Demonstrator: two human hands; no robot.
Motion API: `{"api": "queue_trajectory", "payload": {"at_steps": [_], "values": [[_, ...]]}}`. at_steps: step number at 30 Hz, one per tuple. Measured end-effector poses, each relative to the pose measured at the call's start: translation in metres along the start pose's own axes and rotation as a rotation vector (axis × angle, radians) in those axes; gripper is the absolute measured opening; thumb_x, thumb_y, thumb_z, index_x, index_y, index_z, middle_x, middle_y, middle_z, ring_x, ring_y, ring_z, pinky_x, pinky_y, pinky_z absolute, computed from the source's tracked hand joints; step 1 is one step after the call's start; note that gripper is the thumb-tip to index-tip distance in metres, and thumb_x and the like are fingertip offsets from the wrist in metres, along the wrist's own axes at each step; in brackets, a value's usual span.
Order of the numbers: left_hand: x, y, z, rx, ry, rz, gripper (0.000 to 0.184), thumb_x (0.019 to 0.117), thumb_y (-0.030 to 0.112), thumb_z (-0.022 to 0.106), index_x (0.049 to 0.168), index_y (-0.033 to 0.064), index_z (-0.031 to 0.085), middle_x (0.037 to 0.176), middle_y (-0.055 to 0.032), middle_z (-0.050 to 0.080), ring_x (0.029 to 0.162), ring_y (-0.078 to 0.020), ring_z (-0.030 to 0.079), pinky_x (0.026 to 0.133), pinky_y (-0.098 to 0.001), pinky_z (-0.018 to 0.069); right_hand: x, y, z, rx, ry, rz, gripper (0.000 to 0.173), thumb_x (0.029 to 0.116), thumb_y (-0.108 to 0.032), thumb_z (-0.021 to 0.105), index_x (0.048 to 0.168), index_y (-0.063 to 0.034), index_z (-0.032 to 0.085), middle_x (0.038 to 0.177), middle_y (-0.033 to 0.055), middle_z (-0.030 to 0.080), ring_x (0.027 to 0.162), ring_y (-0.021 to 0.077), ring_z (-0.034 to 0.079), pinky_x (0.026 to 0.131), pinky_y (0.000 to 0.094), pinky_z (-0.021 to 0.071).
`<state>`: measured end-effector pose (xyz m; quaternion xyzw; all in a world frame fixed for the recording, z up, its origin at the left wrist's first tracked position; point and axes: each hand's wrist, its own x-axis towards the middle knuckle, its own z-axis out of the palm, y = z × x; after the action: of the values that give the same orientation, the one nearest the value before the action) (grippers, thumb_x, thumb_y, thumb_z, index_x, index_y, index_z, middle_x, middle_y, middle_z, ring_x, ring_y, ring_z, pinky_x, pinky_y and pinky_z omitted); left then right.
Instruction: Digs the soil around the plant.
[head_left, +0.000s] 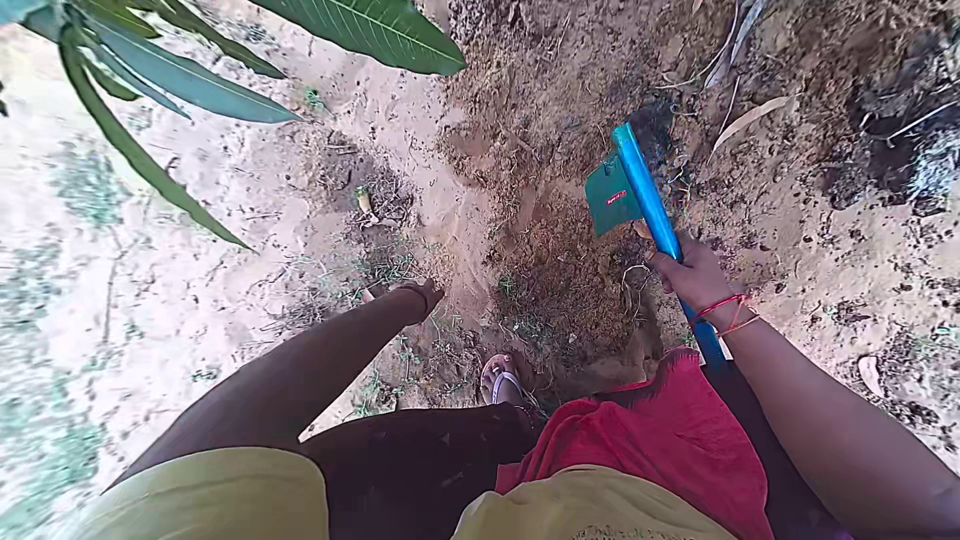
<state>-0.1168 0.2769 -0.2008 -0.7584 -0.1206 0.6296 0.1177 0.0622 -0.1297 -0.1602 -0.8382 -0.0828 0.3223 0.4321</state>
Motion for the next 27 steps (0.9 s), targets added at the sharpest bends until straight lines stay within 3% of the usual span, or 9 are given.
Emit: {"api": "queue_trajectory", "payload": {"at_steps": [1,3,5,8,12,15,19,22,27], "values": [[-0.015,-0.018,-0.001,-0.066,0.036,-0.022,0.097,0.0862,0.015,0.083,0.163,0.0056,0.024,0.165,-0.031,0.02,0.137,-0.0545,0.044,0.105,-0.0663,0.0427,0.003,0.0,0.005,-0.031,-0.025,0.011,0.027,0.1059,-0.025,0.059,0.113,0.0009,0.058,0.071,0.0058,0.053,0.056,0.0143,0.052,0.059,0.0334,0.0481],[-0.057,-0.033,-0.015,-0.291,0.161,0.053,0.105,0.0858,0.019,0.085,0.163,0.0007,0.015,0.163,-0.0336,0.022,0.142,-0.0532,0.039,0.113,-0.0624,0.0366,0.01,-0.008,0.019,-0.089,-0.073,0.03,0.033,0.1071,-0.028,0.057,0.117,0.0033,0.061,0.076,0.0111,0.058,0.062,0.0203,0.056,0.064,0.0401,0.05],[-0.109,-0.026,-0.042,-0.46,0.364,0.158,0.095,0.0923,0.022,0.078,0.162,-0.0009,0.018,0.159,-0.0327,0.033,0.141,-0.0508,0.042,0.114,-0.0631,0.0353,0.021,-0.022,0.039,-0.104,-0.089,0.017,0.038,0.1085,-0.033,0.054,0.113,0.0035,0.062,0.077,0.0132,0.059,0.064,0.0232,0.057,0.065,0.0432,0.0502],[-0.19,0.008,-0.08,-0.503,0.706,0.218,0.073,0.1011,0.025,0.067,0.161,0.005,0.029,0.154,-0.0273,0.044,0.127,-0.0525,0.055,0.101,-0.07,0.0438,0.052,-0.064,0.072,-0.084,-0.105,-0.041,0.046,0.1102,-0.04,0.048,0.111,0.0045,0.059,0.08,0.016,0.057,0.069,0.0284,0.057,0.068,0.0494,0.0488],[-0.237,0.057,-0.12,-0.729,1.059,0.242,0.054,0.1051,0.018,0.059,0.155,0.0046,0.042,0.146,-0.027,0.052,0.127,-0.0526,0.055,0.096,-0.0694,0.0453,0.112,-0.086,0.122,-0.217,-0.187,-0.033,0.055,0.1104,-0.044,0.044,0.127,0.007,0.057,0.111,0.0286,0.065,0.104,0.042,0.065,0.093,0.0612,0.0488],[-0.208,0.075,-0.146,-0.863,1.017,0.287,0.05,0.1059,0.018,0.055,0.153,0.0058,0.044,0.151,-0.024,0.048,0.134,-0.047,0.051,0.103,-0.0642,0.044,0.121,-0.048,0.158,-0.369,-0.191,0.141,0.058,0.1091,-0.044,0.047,0.141,0.0039,0.054,0.132,0.0292,0.063,0.124,0.0426,0.062,0.104,0.0609,0.0476],[-0.123,0.052,-0.163,-0.953,0.778,0.175,0.055,0.1011,0.012,0.059,0.153,0.0025,0.043,0.155,-0.0295,0.04,0.138,-0.0512,0.044,0.106,-0.0695,0.0399,0.09,-0.044,0.145,-0.542,-0.323,0.254,0.055,0.1106,-0.043,0.044,0.134,0.0059,0.058,0.13,0.0287,0.063,0.124,0.041,0.062,0.104,0.0585,0.0468],[-0.084,0.034,-0.171,-1.093,0.671,0.185,0.056,0.1014,0.019,0.059,0.151,-0.0001,0.043,0.144,-0.0319,0.052,0.135,-0.0467,0.051,0.109,-0.0645,0.0412,0.051,-0.052,0.126,-0.657,-0.469,0.328,0.055,0.1112,-0.041,0.043,0.135,0.0084,0.055,0.133,0.03,0.059,0.126,0.0406,0.059,0.105,0.0565,0.0449],[-0.056,0.053,-0.167,-1.107,0.452,0.168,0.052,0.1045,0.024,0.057,0.141,-0.0116,0.047,0.141,-0.0339,0.053,0.134,-0.0441,0.053,0.11,-0.06,0.0413,0.012,-0.023,0.125,-0.638,-0.425,0.36,0.052,0.1095,-0.04,0.047,0.136,0.0051,0.054,0.134,0.028,0.06,0.128,0.0402,0.059,0.105,0.0586,0.0459]]}}
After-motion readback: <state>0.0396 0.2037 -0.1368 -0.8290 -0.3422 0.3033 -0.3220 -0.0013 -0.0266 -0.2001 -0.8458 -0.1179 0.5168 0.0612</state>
